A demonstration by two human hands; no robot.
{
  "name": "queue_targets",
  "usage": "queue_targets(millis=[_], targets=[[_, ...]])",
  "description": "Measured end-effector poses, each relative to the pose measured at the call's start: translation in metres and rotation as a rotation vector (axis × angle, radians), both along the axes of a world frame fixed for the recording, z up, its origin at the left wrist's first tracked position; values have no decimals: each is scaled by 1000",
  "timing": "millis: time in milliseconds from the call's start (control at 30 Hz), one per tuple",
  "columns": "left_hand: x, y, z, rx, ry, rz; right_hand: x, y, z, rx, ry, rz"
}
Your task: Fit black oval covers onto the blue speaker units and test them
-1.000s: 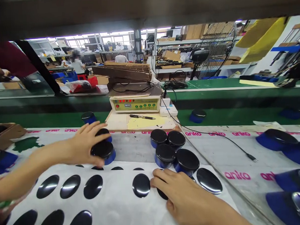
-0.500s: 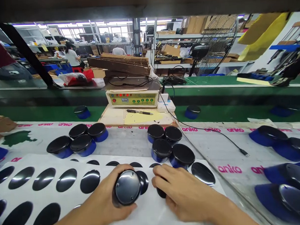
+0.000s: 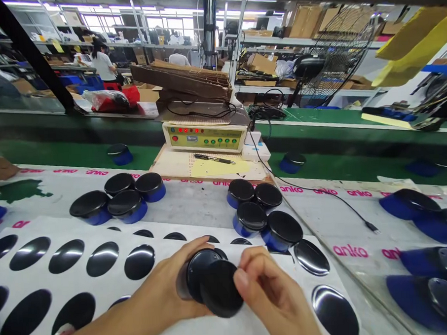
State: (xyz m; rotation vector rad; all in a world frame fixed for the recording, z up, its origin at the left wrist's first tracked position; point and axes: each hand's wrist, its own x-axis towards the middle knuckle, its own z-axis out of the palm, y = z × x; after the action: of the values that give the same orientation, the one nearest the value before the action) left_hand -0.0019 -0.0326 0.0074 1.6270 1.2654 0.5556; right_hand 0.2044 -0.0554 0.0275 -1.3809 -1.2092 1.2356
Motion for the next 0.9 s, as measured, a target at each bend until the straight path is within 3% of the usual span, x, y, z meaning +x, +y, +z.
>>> queue_targets(millis=[167,500,900], targets=[[0,3,3,-12,21,-16,-32,4,-19,-129,202,-29],[-1,1,1,27,-18,-39,-33,5,-25,-133,126,-52],[0,0,-3,84,-8,-42,-34,2,-27,163,-194,-60]])
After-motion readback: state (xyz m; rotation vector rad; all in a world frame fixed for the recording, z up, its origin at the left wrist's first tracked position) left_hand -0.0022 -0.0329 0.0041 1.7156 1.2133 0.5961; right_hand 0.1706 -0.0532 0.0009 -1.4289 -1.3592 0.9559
